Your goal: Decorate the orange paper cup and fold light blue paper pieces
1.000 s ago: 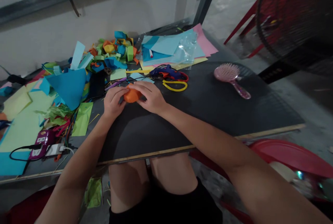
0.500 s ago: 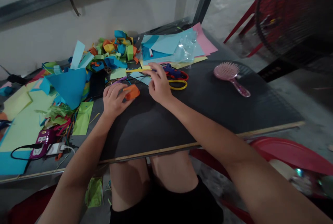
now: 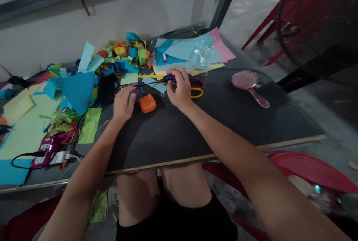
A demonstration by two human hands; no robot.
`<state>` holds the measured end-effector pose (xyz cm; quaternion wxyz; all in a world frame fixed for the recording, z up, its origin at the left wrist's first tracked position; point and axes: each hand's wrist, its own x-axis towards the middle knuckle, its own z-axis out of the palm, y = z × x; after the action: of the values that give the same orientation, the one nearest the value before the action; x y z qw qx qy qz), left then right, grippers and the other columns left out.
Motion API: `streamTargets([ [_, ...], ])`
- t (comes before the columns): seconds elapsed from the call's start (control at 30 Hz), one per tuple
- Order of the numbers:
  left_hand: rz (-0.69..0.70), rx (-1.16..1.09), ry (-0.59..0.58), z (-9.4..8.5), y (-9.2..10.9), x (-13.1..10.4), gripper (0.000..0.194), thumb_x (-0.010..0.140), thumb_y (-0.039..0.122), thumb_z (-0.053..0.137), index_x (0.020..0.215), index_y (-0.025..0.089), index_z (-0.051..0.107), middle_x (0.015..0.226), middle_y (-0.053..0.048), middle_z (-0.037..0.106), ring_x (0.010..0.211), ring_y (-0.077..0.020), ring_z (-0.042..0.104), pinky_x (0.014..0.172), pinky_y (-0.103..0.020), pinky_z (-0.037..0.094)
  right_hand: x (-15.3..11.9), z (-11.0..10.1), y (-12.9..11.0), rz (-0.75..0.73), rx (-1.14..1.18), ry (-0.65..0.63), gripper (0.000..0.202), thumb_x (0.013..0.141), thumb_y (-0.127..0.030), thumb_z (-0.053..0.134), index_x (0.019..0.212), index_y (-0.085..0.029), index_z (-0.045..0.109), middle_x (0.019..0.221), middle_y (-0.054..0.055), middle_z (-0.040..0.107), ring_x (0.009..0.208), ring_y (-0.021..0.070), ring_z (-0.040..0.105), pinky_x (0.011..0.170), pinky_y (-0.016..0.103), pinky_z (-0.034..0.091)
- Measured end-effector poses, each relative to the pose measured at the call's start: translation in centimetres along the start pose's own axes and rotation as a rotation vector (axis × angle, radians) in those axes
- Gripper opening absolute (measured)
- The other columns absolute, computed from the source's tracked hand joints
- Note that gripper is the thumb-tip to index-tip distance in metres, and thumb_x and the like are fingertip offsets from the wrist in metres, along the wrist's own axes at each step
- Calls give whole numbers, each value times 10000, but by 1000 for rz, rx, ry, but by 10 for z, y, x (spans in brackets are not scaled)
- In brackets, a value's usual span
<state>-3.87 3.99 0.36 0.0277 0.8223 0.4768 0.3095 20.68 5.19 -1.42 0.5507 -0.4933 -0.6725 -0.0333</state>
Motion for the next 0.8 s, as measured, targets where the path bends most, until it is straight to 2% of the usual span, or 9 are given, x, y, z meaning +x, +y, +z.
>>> streamTargets([
  [0.03, -66, 43, 67, -3, -4, 1, 403, 1000, 314, 289, 1199, 164, 605, 1241, -123, 652, 1206, -230, 573, 1044, -410, 436, -1, 0, -3, -20, 11, -6, 261, 845, -171, 475, 1074, -228, 586, 1115, 129, 607, 1146, 283, 571, 1004, 520, 483],
  [0.07, -127, 101, 83, -5, -8, 1, 395, 991, 267, 284, 1180, 168, 617, 1235, -124, 655, 1196, -242, 575, 1033, -424, 442, -1, 0, -5, -35, 24, -17, 249, 853, -176, 472, 1067, -231, 588, 1108, 123, 609, 1139, 280, 575, 1003, 518, 484],
  [0.17, -255, 306, 19, -9, -20, -2, 352, 928, 189, 374, 1179, 155, 619, 1364, -166, 569, 1298, -339, 487, 1017, -540, 426, -2, 0, -8, -56, 69, -51, 202, 870, -185, 469, 1013, -231, 605, 1082, 110, 612, 1115, 271, 590, 990, 509, 495],
  [0.23, -288, 373, -28, -9, -27, -4, 353, 894, 160, 412, 1187, 151, 609, 1424, -181, 510, 1347, -367, 429, 1013, -573, 419, -3, 0, -9, -69, 91, -63, 179, 875, -182, 468, 957, -225, 621, 1057, 105, 614, 1089, 265, 602, 971, 498, 505],
  [0.33, -279, 393, -49, -9, -31, -5, 266, 886, 194, 460, 1080, 159, 638, 1327, -182, 572, 1310, -356, 455, 982, -541, 447, -4, 2, -11, -114, 112, -54, 183, 876, -171, 462, 889, -223, 637, 1007, 95, 621, 1031, 253, 622, 937, 480, 518],
  [0.47, -247, 432, -35, -12, -23, -2, 219, 899, 212, 446, 943, 154, 653, 1175, -175, 629, 1209, -340, 513, 931, -486, 463, -6, 2, -13, -150, 140, -43, 194, 871, -157, 465, 876, -229, 645, 990, 86, 631, 997, 244, 630, 902, 456, 528],
  [0.63, -256, 488, -98, -13, -14, -2, 279, 908, 219, 435, 1067, 118, 641, 1270, -187, 588, 1245, -348, 476, 957, -486, 442, -8, 3, -15, -133, 133, -103, 195, 860, -143, 472, 872, -237, 642, 984, 75, 640, 989, 233, 636, 880, 439, 537],
  [0.8, -246, 531, -257, -17, -12, 1, 317, 909, 161, 381, 1060, 69, 645, 1124, -203, 643, 1177, -336, 523, 940, -446, 444, -9, 5, -17, -132, 146, -126, 196, 860, -148, 472, 867, -234, 648, 949, 72, 666, 940, 224, 655, 842, 408, 549],
])
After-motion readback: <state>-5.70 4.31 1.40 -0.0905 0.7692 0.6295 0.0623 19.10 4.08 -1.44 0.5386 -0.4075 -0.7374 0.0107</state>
